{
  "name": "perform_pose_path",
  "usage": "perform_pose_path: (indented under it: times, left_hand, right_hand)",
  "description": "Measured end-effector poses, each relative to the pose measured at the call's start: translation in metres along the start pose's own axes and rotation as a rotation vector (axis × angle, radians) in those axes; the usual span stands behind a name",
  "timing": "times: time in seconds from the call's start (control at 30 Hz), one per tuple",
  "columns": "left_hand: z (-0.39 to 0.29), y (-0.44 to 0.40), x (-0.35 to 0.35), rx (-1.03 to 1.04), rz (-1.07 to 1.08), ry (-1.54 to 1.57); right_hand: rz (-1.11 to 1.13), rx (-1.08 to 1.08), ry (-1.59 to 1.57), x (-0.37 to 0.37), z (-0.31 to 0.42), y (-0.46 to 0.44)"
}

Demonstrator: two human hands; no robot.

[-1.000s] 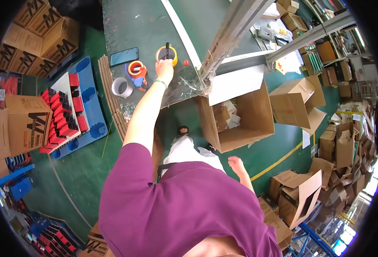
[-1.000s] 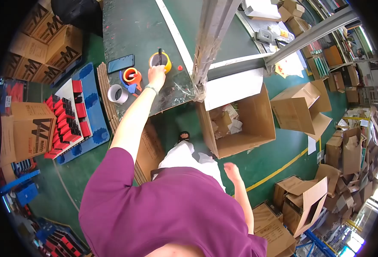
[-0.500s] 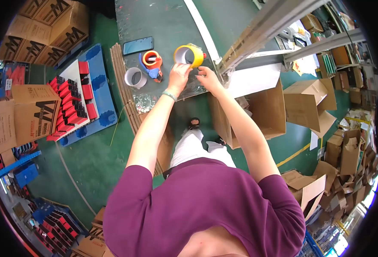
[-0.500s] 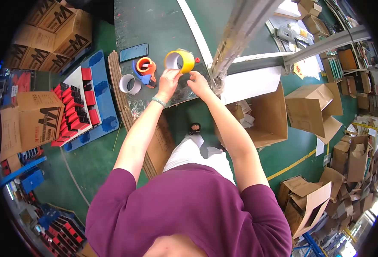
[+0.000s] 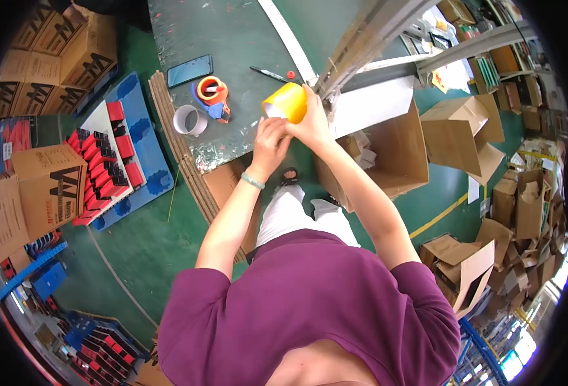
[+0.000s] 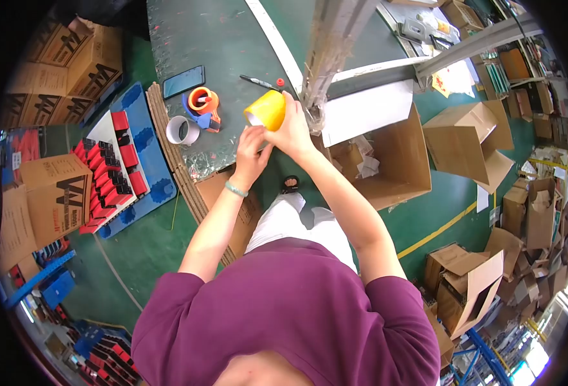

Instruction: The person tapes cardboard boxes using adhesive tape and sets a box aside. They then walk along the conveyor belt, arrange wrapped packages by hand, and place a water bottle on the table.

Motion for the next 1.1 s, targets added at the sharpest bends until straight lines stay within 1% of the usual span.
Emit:
perform_pose_path:
  times: [0.03,0.1,0.17,0.23,0.27,0.3,0.37,0.43,0.5,0.57,0.63,0.7,0.8,0.9,0.97,1.03,1.1]
  left_hand:
    - [-0.012,0.004,-0.009,0.002,0.014,0.010]
    - [-0.016,0.014,-0.023,-0.246,-0.033,0.176]
    - [-0.017,0.023,-0.021,-0.426,-0.043,0.356]
    - [-0.036,0.011,-0.012,-0.690,0.067,0.623]
    - [-0.049,0.004,-0.006,-0.717,0.171,0.678]
    - [-0.065,0.001,-0.002,-0.711,0.256,0.656]
    - [-0.098,-0.011,-0.005,-0.375,0.287,0.407]
    - [-0.127,-0.011,0.001,-0.354,0.330,0.376]
    - [-0.161,-0.011,0.007,-0.122,0.207,0.322]
    - [-0.198,-0.007,0.018,-0.060,0.206,0.332]
    - [-0.232,0.003,0.036,-0.118,0.295,0.478]
    - [-0.274,0.013,0.048,-0.028,0.309,0.495]
    - [-0.345,0.041,0.075,0.011,0.407,0.532]
    - [-0.421,0.070,0.101,0.138,0.454,0.581]
    - [-0.469,0.091,0.119,0.189,0.521,0.640]
    - [-0.519,0.107,0.127,0.323,0.515,0.656]
    - [-0.560,0.120,0.134,0.378,0.537,0.681]
  right_hand:
    - [-0.008,0.015,0.001,-0.009,0.004,0.012]
    - [-0.021,-0.038,0.138,-0.032,0.008,0.035]
    - [-0.044,-0.007,0.143,-0.053,0.006,0.058]
    - [-0.075,-0.129,0.294,-0.072,0.013,0.081]
    - [-0.089,-0.162,0.270,-0.080,0.011,0.091]
    - [-0.098,-0.153,0.276,-0.088,0.007,0.101]
    - [-0.205,-0.273,0.277,-0.109,0.007,0.121]
    - [-0.273,-0.291,0.322,-0.129,0.010,0.139]
    - [-0.306,-0.278,0.320,-0.151,0.008,0.161]
    - [-0.341,-0.292,0.342,-0.173,0.006,0.187]
    - [-0.395,-0.294,0.384,-0.198,-0.002,0.217]
    - [-0.457,-0.274,0.391,-0.227,-0.010,0.251]
    - [-0.560,-0.203,0.377,-0.282,-0.019,0.309]
    - [-0.632,-0.081,0.396,-0.335,-0.030,0.374]
    - [-0.693,-0.019,0.381,-0.367,-0.039,0.415]
    - [-0.795,0.036,0.426,-0.391,-0.046,0.457]
    - [-0.875,0.075,0.474,-0.417,-0.050,0.488]
Point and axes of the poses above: each hand's wrist, its own y-axis away from the middle knuckle, its own x-axis out of the palm, z = x × y, the point moved 5 cm from there along -y, towards the middle knuckle, and after that the axes turned 12 degrees about -y, right-handed, at the moved point
